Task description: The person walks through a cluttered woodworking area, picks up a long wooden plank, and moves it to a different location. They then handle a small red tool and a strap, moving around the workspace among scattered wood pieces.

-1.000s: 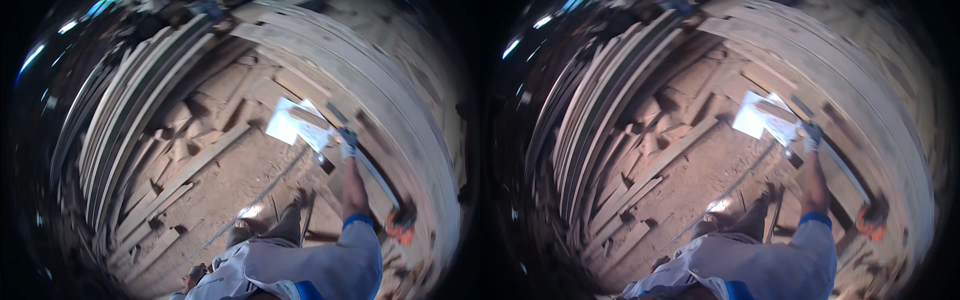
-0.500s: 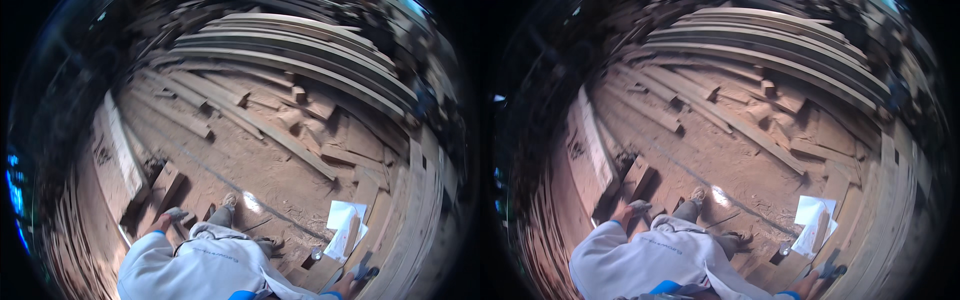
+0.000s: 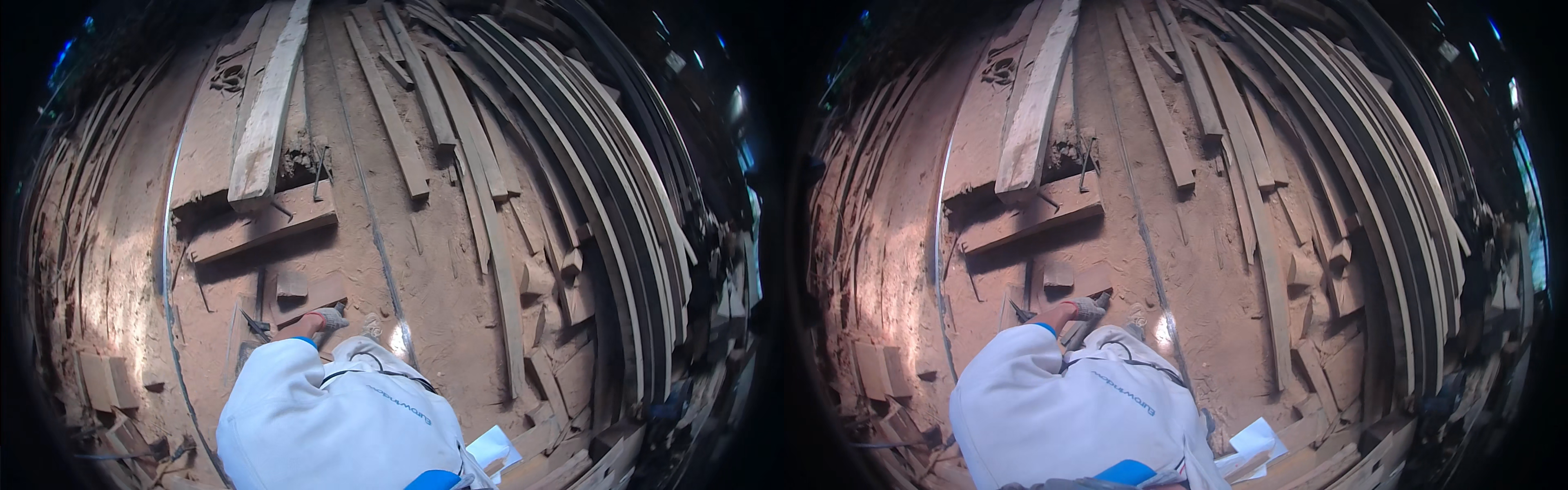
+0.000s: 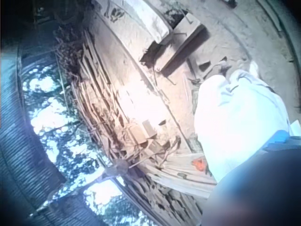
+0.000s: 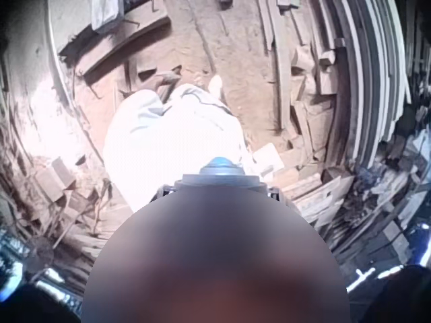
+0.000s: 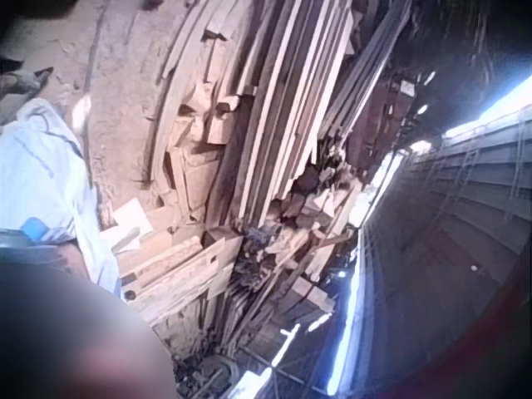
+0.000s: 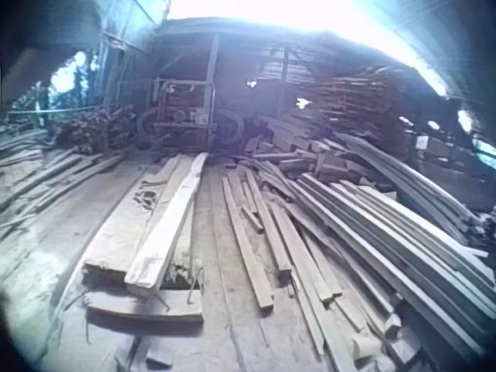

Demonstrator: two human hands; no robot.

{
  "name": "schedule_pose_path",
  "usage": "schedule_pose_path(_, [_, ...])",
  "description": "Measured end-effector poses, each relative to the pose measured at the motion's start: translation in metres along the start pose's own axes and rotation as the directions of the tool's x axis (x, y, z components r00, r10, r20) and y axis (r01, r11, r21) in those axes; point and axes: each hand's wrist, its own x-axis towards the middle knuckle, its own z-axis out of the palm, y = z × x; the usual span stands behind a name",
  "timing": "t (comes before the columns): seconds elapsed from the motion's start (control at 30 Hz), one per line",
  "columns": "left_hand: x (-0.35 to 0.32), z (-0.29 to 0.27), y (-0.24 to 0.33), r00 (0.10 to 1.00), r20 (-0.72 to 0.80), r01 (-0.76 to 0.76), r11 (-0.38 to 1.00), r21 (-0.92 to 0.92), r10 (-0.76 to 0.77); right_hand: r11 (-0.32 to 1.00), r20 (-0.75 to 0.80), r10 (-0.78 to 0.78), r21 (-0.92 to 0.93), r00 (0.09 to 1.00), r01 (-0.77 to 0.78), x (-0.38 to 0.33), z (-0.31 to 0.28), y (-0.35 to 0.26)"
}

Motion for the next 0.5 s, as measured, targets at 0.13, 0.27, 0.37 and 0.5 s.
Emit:
schedule_pose_path(0.13, [0.046,-0.067,-0.025,0.972,-0.234,-0.038,0.962,-0.27,-0.027,0.985,0.215,0.171,-0.032,0.962,-0.168,0.022,0.069,-0.083])
schedule_pose_path(0.27, [0.087,-0.095,-0.069,0.923,-0.353,-0.079,0.819,-0.568,-0.156,0.965,0.24,0.24,0.05,0.941,-0.259,0.079,0.122,-0.165])
schedule_pose_path(0.37, [0.124,-0.083,-0.113,0.881,-0.454,-0.084,0.899,-0.43,-0.135,0.99,0.373,0.139,-0.042,0.918,-0.133,0.119,0.169,-0.233])
schedule_pose_path(0.5, [0.135,-0.041,-0.138,0.928,-0.296,0.056,0.87,-0.489,-0.226,0.982,0.603,0.112,-0.191,0.79,0.006,0.135,0.255,-0.32])
